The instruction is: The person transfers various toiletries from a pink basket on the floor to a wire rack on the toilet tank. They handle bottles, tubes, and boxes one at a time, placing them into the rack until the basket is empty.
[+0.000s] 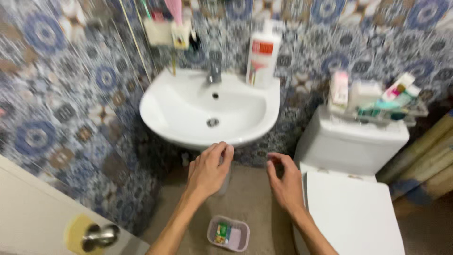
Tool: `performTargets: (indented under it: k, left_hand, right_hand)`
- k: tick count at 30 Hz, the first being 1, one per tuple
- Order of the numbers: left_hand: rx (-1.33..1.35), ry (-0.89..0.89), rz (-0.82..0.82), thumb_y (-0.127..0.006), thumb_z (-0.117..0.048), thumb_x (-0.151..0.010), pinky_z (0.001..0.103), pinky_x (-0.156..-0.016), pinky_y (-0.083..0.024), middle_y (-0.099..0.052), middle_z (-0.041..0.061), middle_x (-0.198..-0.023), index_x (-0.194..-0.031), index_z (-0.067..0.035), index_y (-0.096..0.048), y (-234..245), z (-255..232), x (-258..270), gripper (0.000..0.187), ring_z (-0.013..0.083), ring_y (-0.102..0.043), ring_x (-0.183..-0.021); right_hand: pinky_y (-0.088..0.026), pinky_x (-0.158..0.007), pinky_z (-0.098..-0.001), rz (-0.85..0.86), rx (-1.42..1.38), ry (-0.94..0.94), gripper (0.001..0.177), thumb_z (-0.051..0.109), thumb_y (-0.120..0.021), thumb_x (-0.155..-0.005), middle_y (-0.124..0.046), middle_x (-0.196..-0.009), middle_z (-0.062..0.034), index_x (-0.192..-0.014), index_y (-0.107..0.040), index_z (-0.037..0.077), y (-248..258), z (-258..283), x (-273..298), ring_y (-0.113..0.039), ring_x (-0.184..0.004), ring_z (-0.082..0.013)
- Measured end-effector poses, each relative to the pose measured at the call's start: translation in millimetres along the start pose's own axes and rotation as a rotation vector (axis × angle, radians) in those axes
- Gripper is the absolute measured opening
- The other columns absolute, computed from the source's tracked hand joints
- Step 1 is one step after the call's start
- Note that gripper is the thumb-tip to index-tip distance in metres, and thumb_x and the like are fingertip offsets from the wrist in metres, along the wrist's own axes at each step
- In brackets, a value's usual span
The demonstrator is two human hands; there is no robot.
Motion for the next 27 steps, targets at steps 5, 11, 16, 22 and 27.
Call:
performTargets:
  k: [5, 11, 16, 22, 27]
  left_hand:
    - [0.071, -0.05, -0.073, -0.042, -0.045, -0.101, 0.05, -0.082, -0.051, -0.071, 0.01, -0.109, -0.111, -0.014, -0.068, -82.9, 68.7, 34.1, 0.042, 0.0386, -0.067, -0.101]
    - [0.094, -0.016, -0.072, -0.04, -0.043, -0.103, 0.048, -0.085, -0.051, -0.071, 0.009, -0.117, -0.12, -0.014, -0.064, -204.8, 198.3, 74.6, 0.042, 0.0376, -0.067, -0.104]
    - [0.028, 0.003, -0.056, -0.041, -0.043, -0.101, 0.046, -0.086, -0.051, -0.07, 0.007, -0.117, -0.121, -0.016, -0.065, -303.7, 301.1, 109.3, 0.041, 0.034, -0.069, -0.101]
    - [-0.029, 0.015, -0.019, -0.042, -0.04, -0.103, 0.046, -0.085, -0.051, -0.069, 0.009, -0.114, -0.123, -0.018, -0.063, -400.0, 399.6, 134.1, 0.036, 0.032, -0.069, -0.101]
    - [-0.014, 0.024, -0.019, -0.044, -0.035, -0.1, 0.045, -0.086, -0.051, -0.069, 0.009, -0.114, -0.124, -0.017, -0.062, -448.2, 458.4, 147.5, 0.035, 0.0315, -0.069, -0.1]
  right_hand:
    - [-0.054, -0.084, -0.038, 0.069, -0.001, -0.012, 0.032, 0.023, -0.066, -0.093, -0.074, -0.11, -0.0075, -0.121, -0.07, 0.008, -53.7, -64.7, 58.8, -0.07, -0.102, -0.0223]
    - [-0.054, -0.083, -0.0371, 0.109, -0.004, 0.024, 0.034, 0.024, -0.065, -0.095, -0.071, -0.115, -0.0068, -0.125, -0.067, 0.009, -133.7, -184.9, 127.0, -0.068, -0.107, -0.0224]
    - [-0.055, -0.081, -0.0382, 0.18, -0.021, -0.069, 0.035, 0.025, -0.065, -0.093, -0.072, -0.113, -0.0059, -0.125, -0.069, 0.01, -212.3, -288.9, 194.7, -0.069, -0.089, -0.0254]
    - [-0.047, -0.096, -0.0403, 0.257, 0.043, -0.003, 0.037, 0.022, -0.063, -0.094, -0.066, -0.12, -0.0111, -0.128, -0.065, 0.007, -295.2, -381.6, 253.3, -0.061, -0.116, -0.0254]
    - [-0.048, -0.1, -0.0385, 0.256, 0.012, 0.043, 0.035, 0.022, -0.063, -0.093, -0.067, -0.117, -0.0124, -0.124, -0.065, 0.005, -347.5, -444.6, 277.3, -0.063, -0.116, -0.027]
Point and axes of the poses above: each hand's wrist, its own x-axis away from the middle knuckle, its own y-axis out of the back of the hand, z = x × y, the point moved 8 cm from there along -x, towards the middle knuckle
